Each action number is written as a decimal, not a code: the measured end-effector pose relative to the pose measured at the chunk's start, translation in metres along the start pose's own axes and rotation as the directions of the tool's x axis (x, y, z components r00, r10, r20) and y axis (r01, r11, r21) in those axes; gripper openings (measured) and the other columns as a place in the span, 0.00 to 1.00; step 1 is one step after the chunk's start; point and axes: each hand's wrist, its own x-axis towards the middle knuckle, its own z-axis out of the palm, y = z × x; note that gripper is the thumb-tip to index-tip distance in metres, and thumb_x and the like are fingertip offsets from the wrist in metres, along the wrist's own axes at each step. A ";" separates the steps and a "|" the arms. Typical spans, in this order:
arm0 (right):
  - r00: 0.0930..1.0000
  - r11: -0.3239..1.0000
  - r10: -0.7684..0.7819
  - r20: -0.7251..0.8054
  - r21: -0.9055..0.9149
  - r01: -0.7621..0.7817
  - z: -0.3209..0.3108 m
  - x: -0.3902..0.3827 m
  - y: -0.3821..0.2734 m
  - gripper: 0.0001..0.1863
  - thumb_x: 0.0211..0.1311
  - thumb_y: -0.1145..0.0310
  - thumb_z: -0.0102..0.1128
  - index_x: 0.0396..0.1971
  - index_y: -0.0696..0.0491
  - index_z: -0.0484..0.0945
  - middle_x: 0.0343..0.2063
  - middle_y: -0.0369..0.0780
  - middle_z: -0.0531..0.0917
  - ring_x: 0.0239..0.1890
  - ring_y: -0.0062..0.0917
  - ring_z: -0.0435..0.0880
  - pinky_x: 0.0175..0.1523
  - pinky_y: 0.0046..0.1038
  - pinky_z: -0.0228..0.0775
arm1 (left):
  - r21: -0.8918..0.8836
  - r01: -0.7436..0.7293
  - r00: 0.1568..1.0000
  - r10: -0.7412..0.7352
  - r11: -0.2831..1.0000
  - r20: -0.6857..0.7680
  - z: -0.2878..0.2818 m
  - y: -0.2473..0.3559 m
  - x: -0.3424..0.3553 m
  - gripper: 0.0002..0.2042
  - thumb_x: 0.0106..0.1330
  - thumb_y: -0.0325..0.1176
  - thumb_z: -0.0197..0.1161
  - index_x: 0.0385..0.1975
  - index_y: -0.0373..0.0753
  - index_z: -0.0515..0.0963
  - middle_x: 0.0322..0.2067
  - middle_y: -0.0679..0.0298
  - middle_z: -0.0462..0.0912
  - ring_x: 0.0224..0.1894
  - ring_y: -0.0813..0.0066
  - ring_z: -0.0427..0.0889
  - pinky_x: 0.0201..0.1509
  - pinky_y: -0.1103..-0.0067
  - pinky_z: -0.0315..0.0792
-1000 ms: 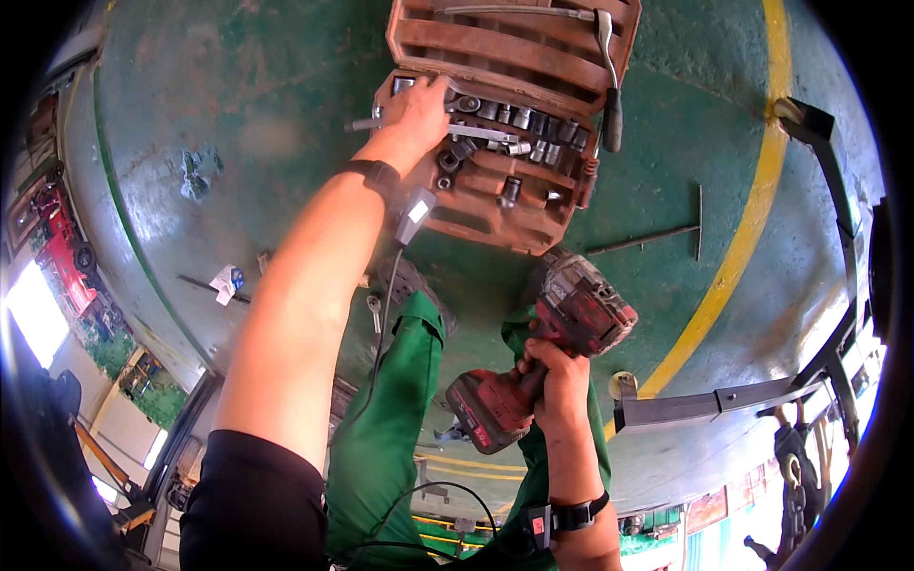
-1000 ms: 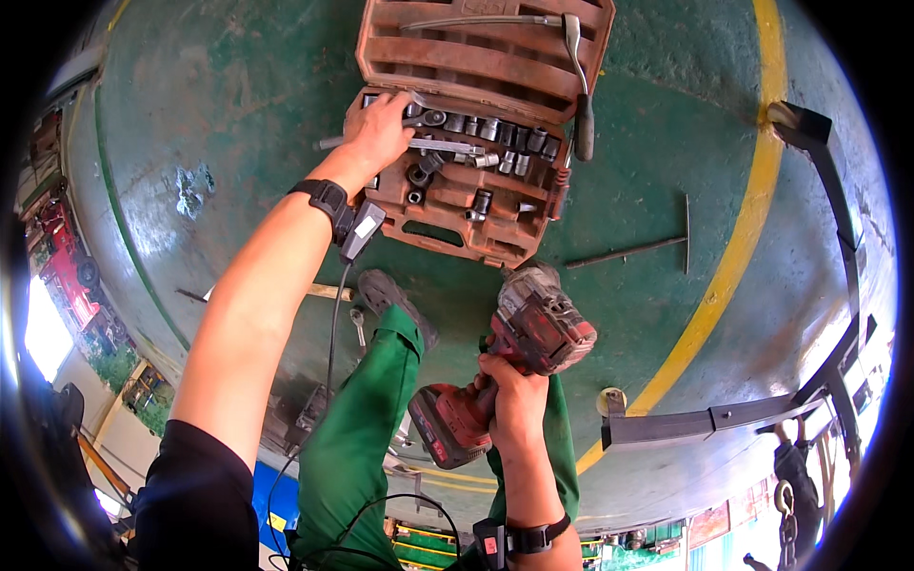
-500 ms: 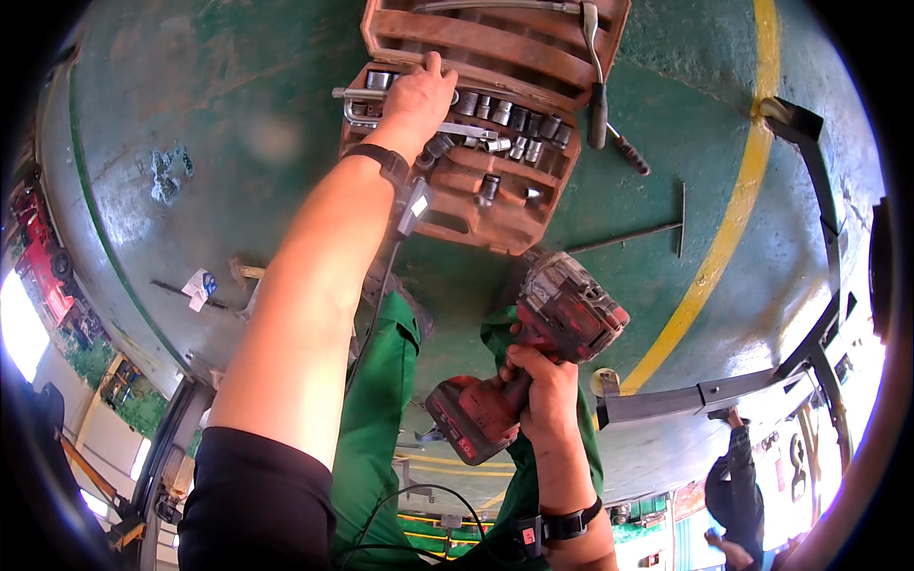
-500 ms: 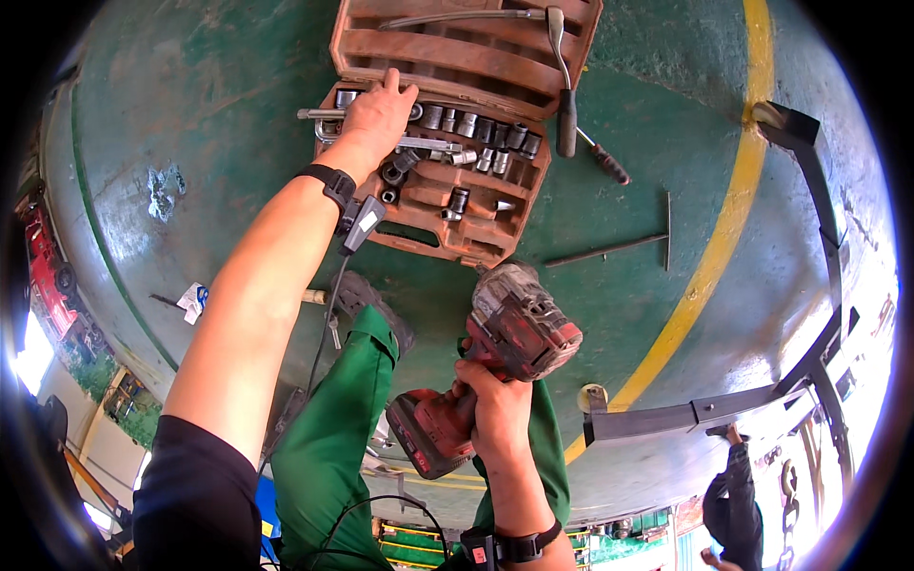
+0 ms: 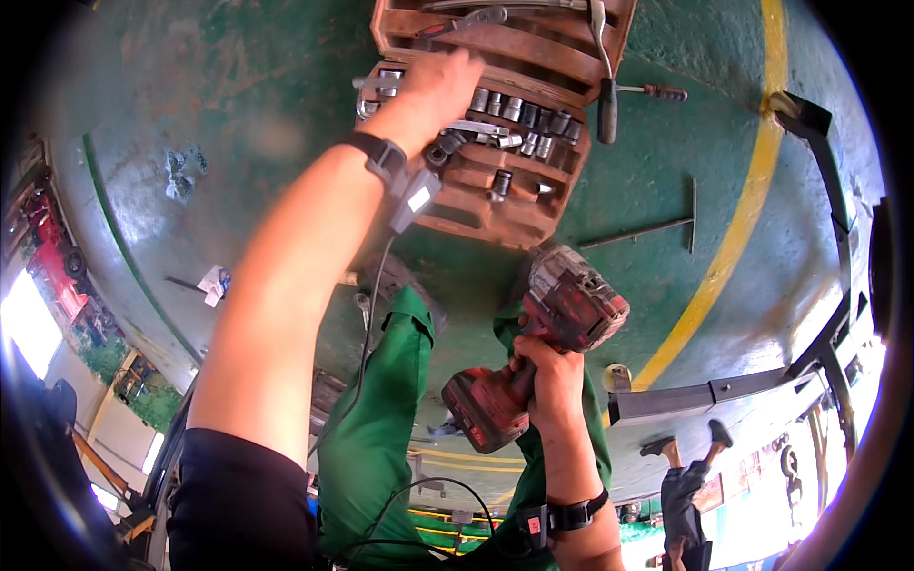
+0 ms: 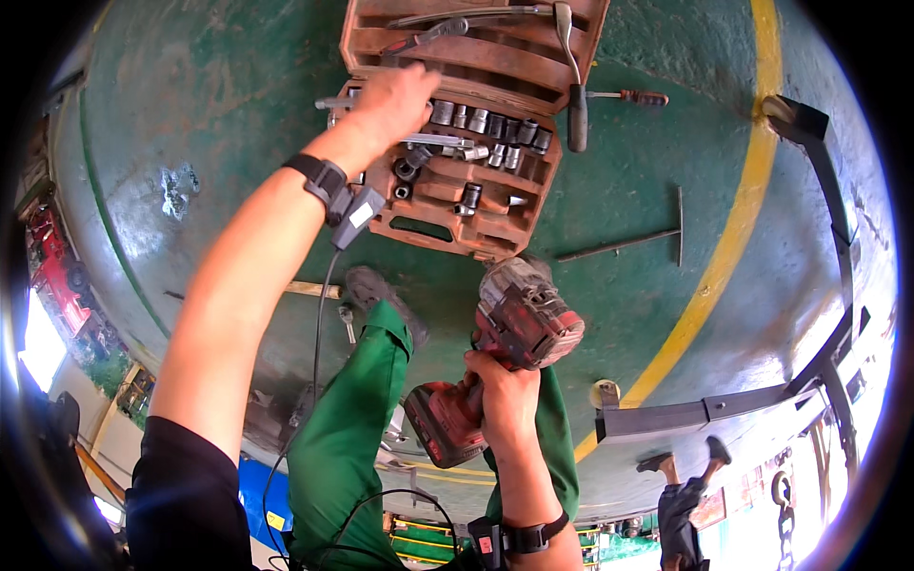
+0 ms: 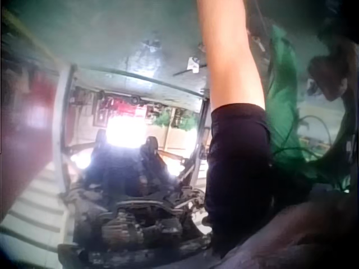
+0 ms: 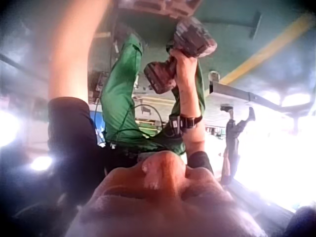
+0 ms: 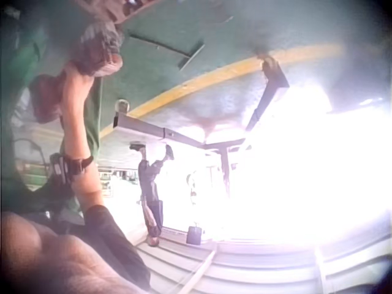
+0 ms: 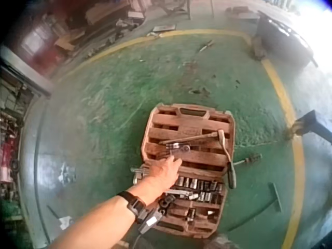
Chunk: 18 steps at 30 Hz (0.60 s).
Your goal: The person removes bolts from the underside of a car using an impact wrench and then uses a hammer to strike a metal pin into a component by hand.
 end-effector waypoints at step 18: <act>1.000 1.000 0.009 -0.006 -0.013 -0.009 0.005 0.001 -0.001 0.14 0.51 0.81 0.58 0.40 0.59 0.75 0.28 0.38 0.77 0.22 0.22 0.76 0.28 0.26 0.71 | 0.133 0.112 0.983 -0.091 0.985 -0.158 -0.035 0.003 0.013 0.08 0.61 0.30 0.61 0.37 0.36 0.77 0.40 0.53 0.80 0.38 0.56 0.85 0.38 0.67 0.81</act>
